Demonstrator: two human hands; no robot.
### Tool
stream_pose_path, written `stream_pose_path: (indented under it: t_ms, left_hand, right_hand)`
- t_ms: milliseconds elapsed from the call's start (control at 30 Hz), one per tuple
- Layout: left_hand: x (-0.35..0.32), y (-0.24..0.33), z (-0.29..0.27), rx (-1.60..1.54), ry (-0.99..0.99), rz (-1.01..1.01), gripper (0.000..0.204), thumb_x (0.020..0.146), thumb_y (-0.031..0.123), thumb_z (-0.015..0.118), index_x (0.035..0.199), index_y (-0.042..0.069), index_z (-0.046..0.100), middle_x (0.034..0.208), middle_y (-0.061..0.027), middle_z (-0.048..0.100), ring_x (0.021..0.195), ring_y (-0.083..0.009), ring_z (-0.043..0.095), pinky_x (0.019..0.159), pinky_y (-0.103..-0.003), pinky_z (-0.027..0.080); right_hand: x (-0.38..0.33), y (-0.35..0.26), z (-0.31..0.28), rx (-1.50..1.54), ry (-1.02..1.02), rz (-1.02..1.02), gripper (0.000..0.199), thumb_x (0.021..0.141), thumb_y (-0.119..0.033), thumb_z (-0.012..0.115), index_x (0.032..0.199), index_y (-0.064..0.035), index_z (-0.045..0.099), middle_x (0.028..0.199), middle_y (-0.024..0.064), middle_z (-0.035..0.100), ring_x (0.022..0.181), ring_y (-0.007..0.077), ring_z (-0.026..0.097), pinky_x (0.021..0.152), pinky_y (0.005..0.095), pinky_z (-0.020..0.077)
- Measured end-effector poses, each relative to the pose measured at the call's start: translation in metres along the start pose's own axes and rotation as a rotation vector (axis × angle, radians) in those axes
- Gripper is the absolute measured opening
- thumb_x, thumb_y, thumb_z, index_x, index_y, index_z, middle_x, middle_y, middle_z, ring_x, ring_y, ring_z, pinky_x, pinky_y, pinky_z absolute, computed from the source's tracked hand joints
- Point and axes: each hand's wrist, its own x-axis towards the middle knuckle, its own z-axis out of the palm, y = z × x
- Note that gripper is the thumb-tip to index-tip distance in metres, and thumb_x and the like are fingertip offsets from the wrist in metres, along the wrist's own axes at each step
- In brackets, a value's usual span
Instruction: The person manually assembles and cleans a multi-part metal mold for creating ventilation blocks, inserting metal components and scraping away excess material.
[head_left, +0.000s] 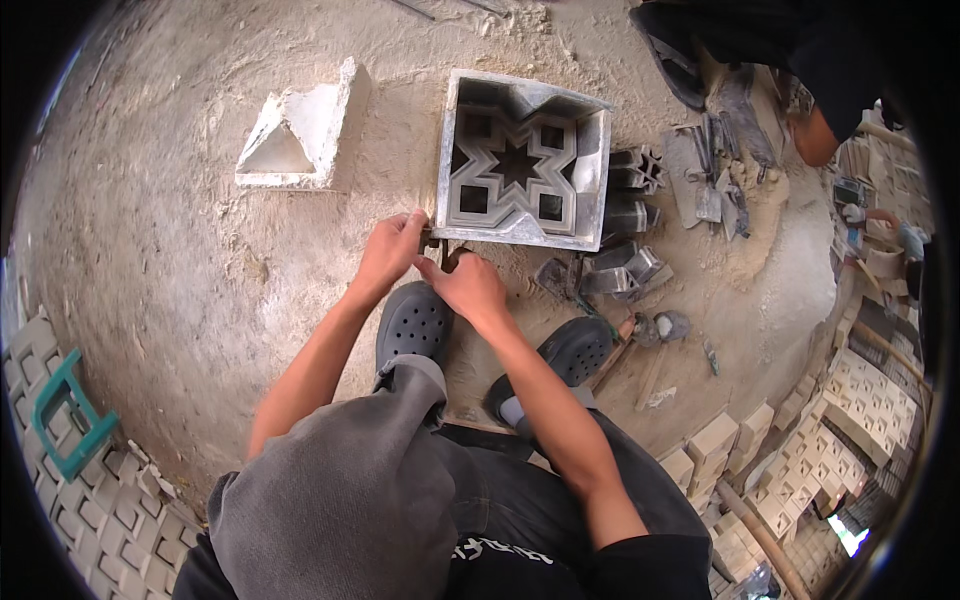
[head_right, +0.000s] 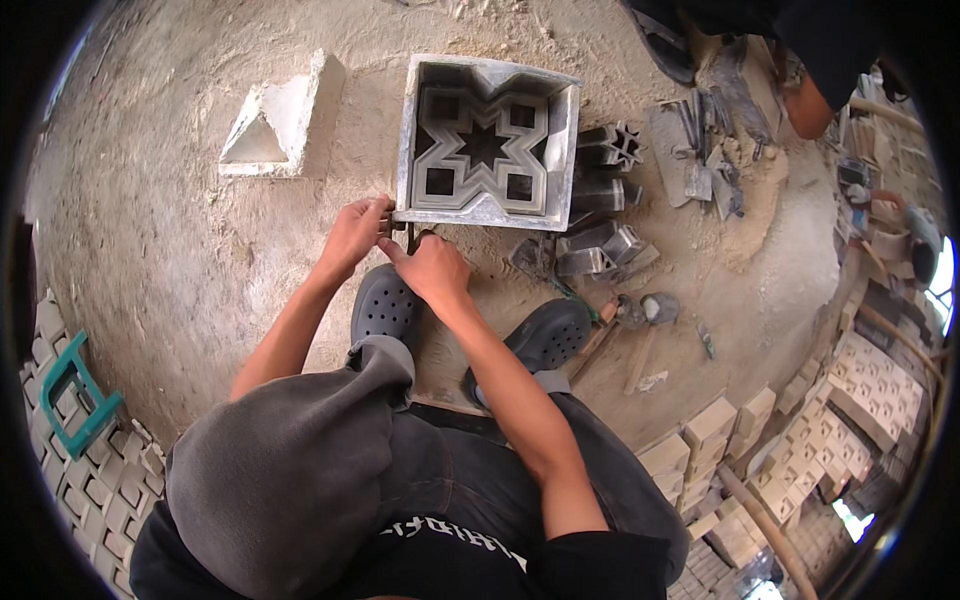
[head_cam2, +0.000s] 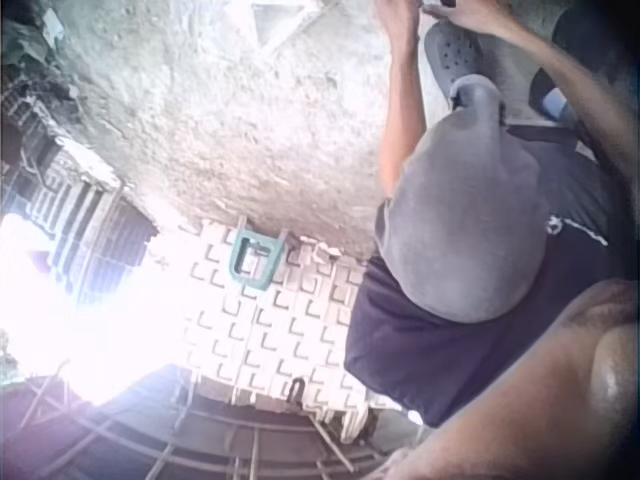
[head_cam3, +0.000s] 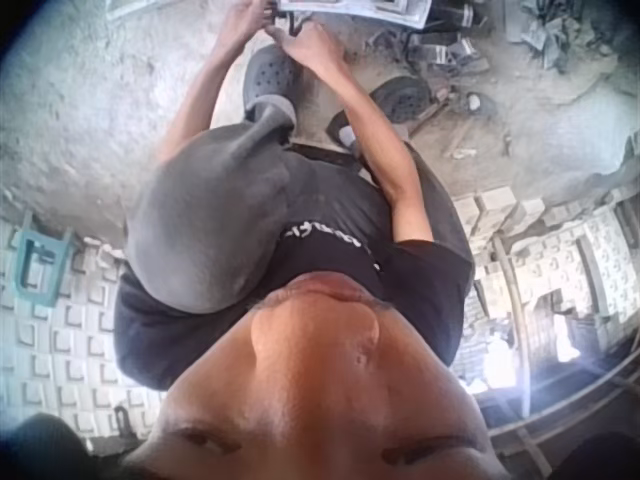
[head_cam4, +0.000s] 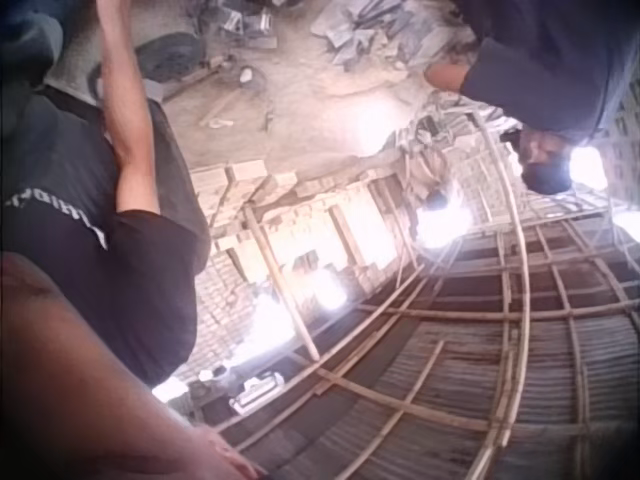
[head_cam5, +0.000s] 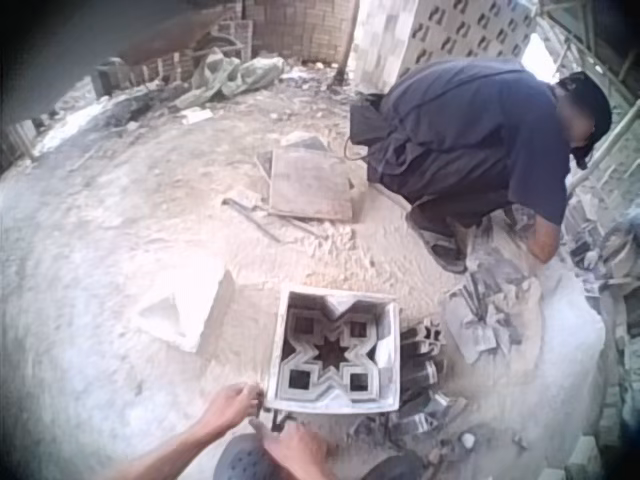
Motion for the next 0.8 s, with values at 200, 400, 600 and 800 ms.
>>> stream_pose_path:
  t_ms: [200,400,600,800]
  left_hand:
    - [0.001,-0.019,0.0,0.114,0.058,0.078,0.038,0.1,0.025,0.048,0.103,-0.009,0.065,0.077,-0.0014,0.06,0.068,-0.0075,0.051,0.06,-0.027,0.042]
    - [0.002,-0.019,0.002,0.055,0.031,0.116,0.039,0.1,0.026,0.046,0.107,-0.007,0.065,0.081,-0.0029,0.062,0.073,-0.0102,0.054,0.068,-0.028,0.045]
    - [0.004,-0.018,-0.004,-0.034,-0.063,0.001,0.044,0.1,0.031,0.045,0.12,-0.005,0.06,0.097,-0.0078,0.066,0.084,-0.0165,0.061,0.078,-0.03,0.049]
    - [-0.007,-0.009,0.002,-0.061,-0.044,-0.028,0.05,0.098,0.038,0.045,0.123,-0.004,0.056,0.109,-0.0156,0.065,0.099,-0.0243,0.062,0.087,-0.035,0.047]
  right_hand:
    - [0.015,0.008,0.033,0.16,0.161,-0.153,0.044,0.079,-0.05,0.069,0.094,-0.0082,0.073,0.081,0.0206,0.07,0.081,0.042,0.068,0.074,0.05,0.0536]
    - [0.015,0.001,0.047,0.194,0.34,-0.15,0.033,0.087,-0.041,0.065,0.09,-0.0089,0.073,0.077,0.0208,0.069,0.076,0.0432,0.067,0.071,0.0516,0.053]
    - [-0.017,-0.009,-0.011,-0.175,-0.031,-0.164,0.035,0.085,-0.043,0.067,0.086,-0.0085,0.074,0.08,0.0226,0.068,0.081,0.0419,0.067,0.073,0.0477,0.0534]
    - [0.014,0.022,-0.123,0.27,0.294,-0.203,0.022,0.087,-0.025,0.066,0.087,-0.0032,0.067,0.075,0.0158,0.068,0.074,0.0365,0.066,0.068,0.0407,0.0507]
